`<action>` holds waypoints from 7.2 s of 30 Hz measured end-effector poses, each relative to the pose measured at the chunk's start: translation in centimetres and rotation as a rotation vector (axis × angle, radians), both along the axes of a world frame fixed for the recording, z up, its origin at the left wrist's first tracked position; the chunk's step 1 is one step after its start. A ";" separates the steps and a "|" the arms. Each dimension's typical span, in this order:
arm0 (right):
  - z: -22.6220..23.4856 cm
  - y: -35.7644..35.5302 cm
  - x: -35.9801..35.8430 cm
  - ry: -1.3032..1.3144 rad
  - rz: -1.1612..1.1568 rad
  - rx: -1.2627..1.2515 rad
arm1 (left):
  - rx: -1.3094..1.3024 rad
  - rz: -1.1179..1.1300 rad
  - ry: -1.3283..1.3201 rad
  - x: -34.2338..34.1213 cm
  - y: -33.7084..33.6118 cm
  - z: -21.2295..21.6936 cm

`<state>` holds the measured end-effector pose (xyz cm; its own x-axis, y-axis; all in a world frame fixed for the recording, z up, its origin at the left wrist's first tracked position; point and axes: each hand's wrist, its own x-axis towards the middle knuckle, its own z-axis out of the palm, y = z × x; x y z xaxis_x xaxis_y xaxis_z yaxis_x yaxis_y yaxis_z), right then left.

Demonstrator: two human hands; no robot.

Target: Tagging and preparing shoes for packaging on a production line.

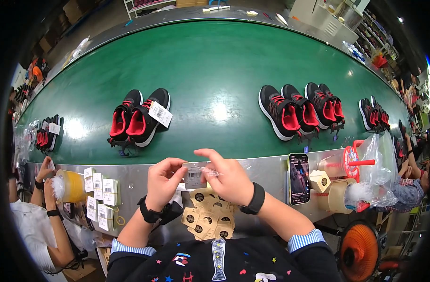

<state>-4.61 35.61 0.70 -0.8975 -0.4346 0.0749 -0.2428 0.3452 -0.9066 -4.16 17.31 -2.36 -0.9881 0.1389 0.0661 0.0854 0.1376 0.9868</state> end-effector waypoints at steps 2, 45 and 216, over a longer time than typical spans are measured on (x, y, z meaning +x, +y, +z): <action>-0.5 -0.3 0.0 0.023 -0.027 -0.007 | -0.035 0.003 0.032 0.2 0.1 0.2; -0.3 9.7 6.4 -0.506 -0.334 -1.177 | -0.518 -0.614 0.656 -13.1 24.2 3.1; -8.5 -10.2 -15.0 -0.142 -0.237 -0.558 | -0.334 0.012 0.392 -12.5 -5.2 -1.8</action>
